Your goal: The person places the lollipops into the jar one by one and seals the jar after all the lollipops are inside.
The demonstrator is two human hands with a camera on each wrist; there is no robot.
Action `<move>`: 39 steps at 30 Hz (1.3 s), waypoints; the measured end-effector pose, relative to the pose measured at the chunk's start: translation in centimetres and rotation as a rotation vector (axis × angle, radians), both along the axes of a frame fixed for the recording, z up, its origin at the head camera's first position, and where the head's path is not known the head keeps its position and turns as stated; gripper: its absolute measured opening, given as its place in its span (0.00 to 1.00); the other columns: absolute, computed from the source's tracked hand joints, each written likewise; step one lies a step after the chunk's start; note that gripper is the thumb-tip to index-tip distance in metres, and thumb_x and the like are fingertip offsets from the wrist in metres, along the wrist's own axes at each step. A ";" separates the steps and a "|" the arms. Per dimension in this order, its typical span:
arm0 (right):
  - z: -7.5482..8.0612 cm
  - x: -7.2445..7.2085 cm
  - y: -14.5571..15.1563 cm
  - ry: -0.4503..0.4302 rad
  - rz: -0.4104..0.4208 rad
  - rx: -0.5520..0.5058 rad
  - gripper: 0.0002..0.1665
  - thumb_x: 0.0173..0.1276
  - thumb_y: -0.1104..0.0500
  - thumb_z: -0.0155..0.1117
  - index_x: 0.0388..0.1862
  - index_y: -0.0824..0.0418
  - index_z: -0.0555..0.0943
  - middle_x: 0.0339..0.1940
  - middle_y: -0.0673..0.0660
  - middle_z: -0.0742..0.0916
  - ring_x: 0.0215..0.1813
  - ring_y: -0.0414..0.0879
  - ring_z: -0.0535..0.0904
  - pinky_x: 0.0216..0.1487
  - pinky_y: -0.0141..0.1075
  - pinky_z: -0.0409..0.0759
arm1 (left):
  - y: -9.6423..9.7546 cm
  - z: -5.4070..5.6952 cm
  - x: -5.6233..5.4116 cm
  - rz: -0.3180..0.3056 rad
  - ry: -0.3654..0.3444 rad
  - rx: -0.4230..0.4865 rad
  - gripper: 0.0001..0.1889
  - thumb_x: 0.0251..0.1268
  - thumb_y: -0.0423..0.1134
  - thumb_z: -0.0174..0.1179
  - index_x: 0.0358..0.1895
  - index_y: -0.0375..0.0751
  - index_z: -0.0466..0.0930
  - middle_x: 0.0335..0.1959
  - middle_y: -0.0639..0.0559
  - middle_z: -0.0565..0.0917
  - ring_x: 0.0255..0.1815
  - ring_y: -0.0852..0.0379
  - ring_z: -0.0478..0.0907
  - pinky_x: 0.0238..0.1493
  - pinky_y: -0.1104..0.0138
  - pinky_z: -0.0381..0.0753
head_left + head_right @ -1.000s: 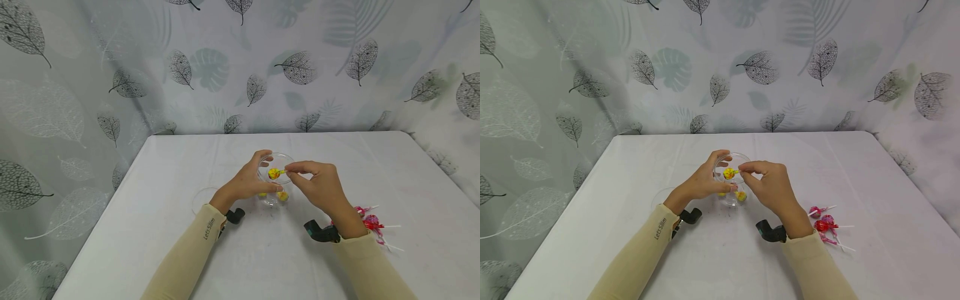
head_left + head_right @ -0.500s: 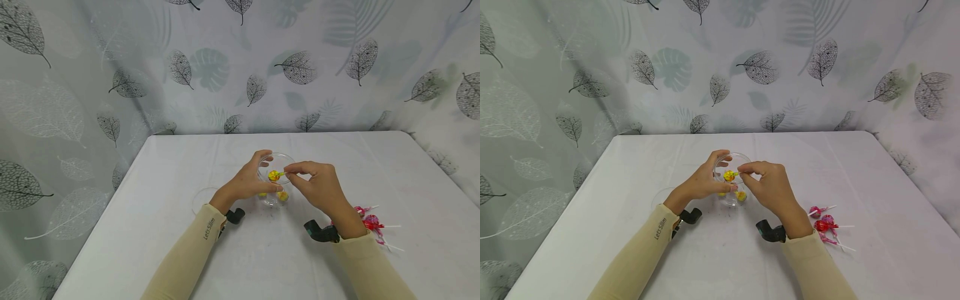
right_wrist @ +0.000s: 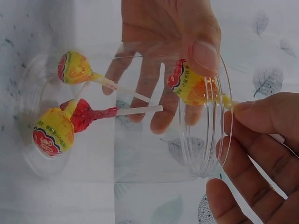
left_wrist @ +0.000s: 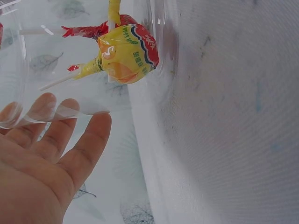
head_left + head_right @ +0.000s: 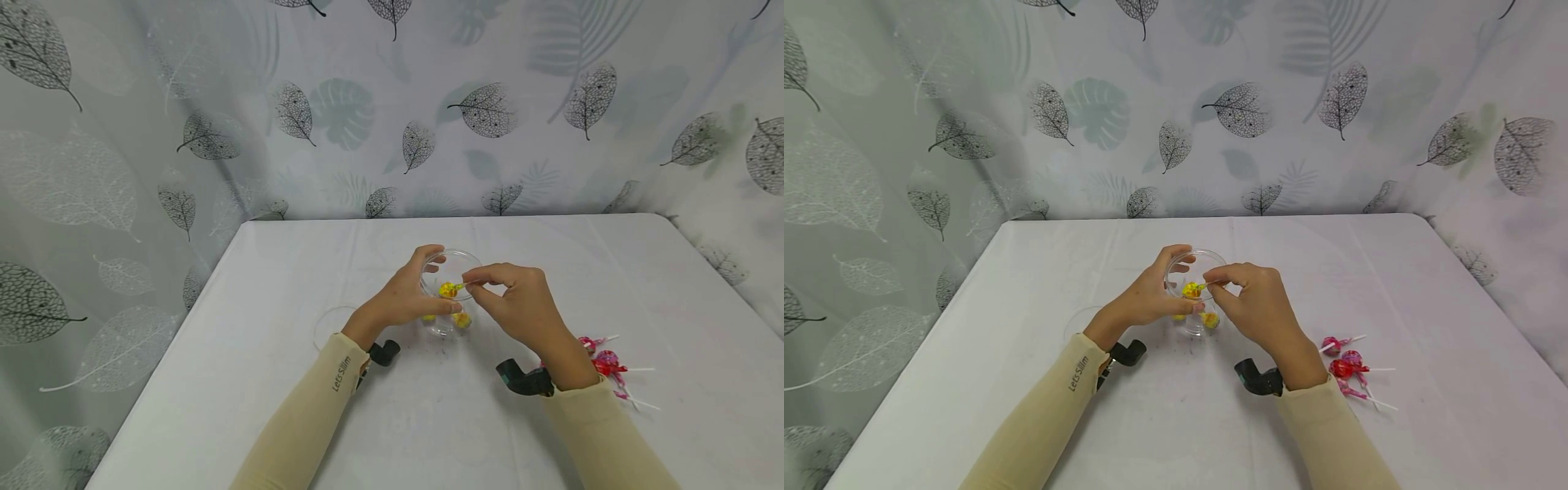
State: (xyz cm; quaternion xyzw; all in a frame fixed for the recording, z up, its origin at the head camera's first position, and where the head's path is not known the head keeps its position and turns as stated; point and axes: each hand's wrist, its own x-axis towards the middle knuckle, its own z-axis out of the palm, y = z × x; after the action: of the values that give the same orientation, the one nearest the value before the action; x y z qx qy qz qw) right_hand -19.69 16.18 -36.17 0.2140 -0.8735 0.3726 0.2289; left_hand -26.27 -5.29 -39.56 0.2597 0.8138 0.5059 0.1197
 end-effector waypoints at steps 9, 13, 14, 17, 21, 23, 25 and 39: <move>0.0 -0.1 0.0 0.003 0.003 0.001 0.10 0.63 0.70 0.75 0.43 0.62 0.92 0.39 0.54 0.93 0.40 0.49 0.90 0.36 0.39 0.84 | -0.1 0.0 0.0 -0.007 0.000 0.000 0.54 0.56 0.51 0.78 0.82 0.56 0.51 0.77 0.57 0.67 0.80 0.48 0.63 0.70 0.42 0.70; 0.0 -0.1 0.0 0.013 0.014 -0.017 0.11 0.63 0.70 0.76 0.44 0.63 0.91 0.39 0.55 0.93 0.39 0.48 0.90 0.35 0.37 0.84 | -0.1 0.0 0.0 -0.008 -0.001 -0.002 0.54 0.56 0.51 0.78 0.82 0.56 0.51 0.77 0.58 0.67 0.80 0.47 0.63 0.70 0.41 0.69; 0.0 -0.1 0.0 0.013 0.015 -0.021 0.11 0.63 0.70 0.76 0.44 0.63 0.91 0.39 0.55 0.93 0.39 0.49 0.90 0.35 0.37 0.84 | -0.1 0.0 0.0 -0.008 -0.002 -0.002 0.54 0.56 0.51 0.78 0.82 0.56 0.51 0.77 0.57 0.67 0.80 0.47 0.63 0.70 0.41 0.69; 0.0 0.0 0.1 0.008 0.011 -0.027 0.11 0.63 0.69 0.76 0.45 0.63 0.91 0.39 0.55 0.93 0.40 0.49 0.90 0.35 0.39 0.85 | -0.1 0.0 -0.1 -0.007 0.000 -0.004 0.54 0.56 0.51 0.78 0.82 0.56 0.52 0.77 0.55 0.67 0.79 0.49 0.63 0.71 0.42 0.69; 0.1 0.0 0.3 0.015 0.000 -0.037 0.11 0.63 0.69 0.76 0.45 0.62 0.91 0.40 0.55 0.93 0.41 0.50 0.90 0.35 0.39 0.85 | -0.1 0.0 -0.1 -0.007 -0.001 -0.001 0.54 0.56 0.52 0.79 0.82 0.56 0.52 0.78 0.54 0.67 0.79 0.49 0.64 0.70 0.43 0.70; 0.2 -0.1 0.6 0.026 -0.002 -0.047 0.12 0.62 0.70 0.76 0.45 0.62 0.91 0.40 0.55 0.93 0.41 0.49 0.90 0.38 0.35 0.84 | -0.1 0.0 -0.1 -0.006 -0.001 -0.002 0.55 0.55 0.53 0.79 0.82 0.57 0.51 0.77 0.56 0.67 0.79 0.49 0.63 0.70 0.43 0.71; 0.3 -0.1 0.9 0.035 -0.002 -0.061 0.13 0.62 0.71 0.76 0.45 0.62 0.91 0.40 0.55 0.93 0.42 0.49 0.89 0.42 0.29 0.82 | 0.0 0.0 -0.1 -0.005 -0.004 0.000 0.55 0.55 0.53 0.79 0.82 0.57 0.51 0.77 0.58 0.68 0.79 0.48 0.63 0.69 0.44 0.71; 1.8 0.6 5.8 -0.124 -0.163 -0.064 0.16 0.67 0.62 0.75 0.54 0.60 0.89 0.48 0.58 0.92 0.43 0.29 0.82 0.46 0.19 0.75 | 0.0 0.0 0.0 -0.003 0.007 -0.013 0.55 0.55 0.53 0.79 0.82 0.56 0.52 0.77 0.56 0.68 0.79 0.50 0.64 0.68 0.45 0.73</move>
State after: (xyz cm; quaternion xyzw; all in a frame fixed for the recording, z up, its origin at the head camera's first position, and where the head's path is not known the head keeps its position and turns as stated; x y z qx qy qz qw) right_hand -19.11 21.94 -34.41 0.1112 -0.8881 0.3930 0.2107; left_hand -26.30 -5.24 -39.55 0.2621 0.8171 0.4994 0.1194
